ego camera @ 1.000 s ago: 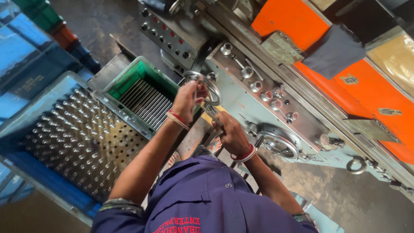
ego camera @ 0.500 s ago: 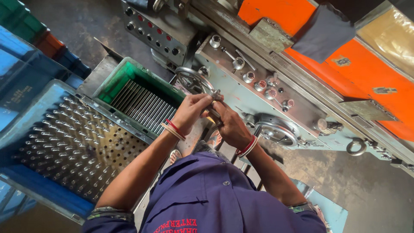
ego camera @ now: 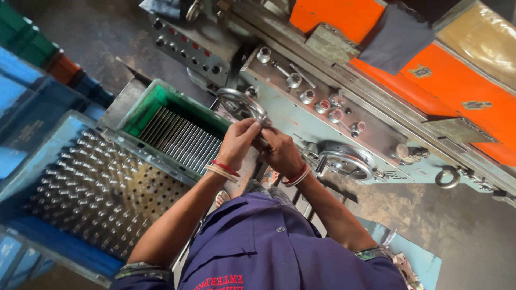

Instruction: The person repeatedly picks up small metal rods from a green tray, inserts them into a metal forming machine, and pulls a lever to process them. The person then removes the processed rods and places them into a blue crate with a perforated metal insert.

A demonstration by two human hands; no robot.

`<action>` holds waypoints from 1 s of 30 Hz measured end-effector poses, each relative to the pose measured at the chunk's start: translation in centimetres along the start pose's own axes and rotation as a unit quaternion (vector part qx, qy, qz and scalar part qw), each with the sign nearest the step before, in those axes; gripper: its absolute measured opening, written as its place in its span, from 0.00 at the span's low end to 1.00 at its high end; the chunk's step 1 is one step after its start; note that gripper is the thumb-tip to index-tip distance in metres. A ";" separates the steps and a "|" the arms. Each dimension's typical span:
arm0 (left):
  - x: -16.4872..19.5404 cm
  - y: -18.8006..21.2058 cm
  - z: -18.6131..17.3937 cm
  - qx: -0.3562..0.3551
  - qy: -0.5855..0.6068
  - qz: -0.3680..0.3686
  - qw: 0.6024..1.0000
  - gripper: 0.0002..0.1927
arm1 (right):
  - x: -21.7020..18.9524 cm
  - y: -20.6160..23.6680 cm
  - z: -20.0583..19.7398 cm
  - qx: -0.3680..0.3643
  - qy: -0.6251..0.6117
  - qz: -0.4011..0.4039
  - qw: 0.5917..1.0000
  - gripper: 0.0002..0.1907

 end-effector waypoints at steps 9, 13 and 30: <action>-2.9 -6.0 0.4 -0.033 -0.174 0.034 0.984 0.10 | 5.1 1.2 -0.3 0.025 0.158 0.045 0.986 0.11; -6.0 -9.3 0.1 0.023 -0.067 -0.010 0.997 0.07 | 8.6 1.8 -2.7 0.076 0.149 0.023 0.986 0.09; 6.7 -12.8 -4.5 0.367 -0.526 0.156 0.751 0.21 | 46.3 14.5 -23.2 0.067 0.256 0.524 0.810 0.38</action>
Point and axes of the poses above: each hand's wrist, its own y-axis away from the middle knuckle, its own z-axis out of the palm, x = y × z, the point moved 7 cm from there along -y, towards the middle knuckle, and after that the axes turned 3 degrees about -z, right-handed, at the moved point
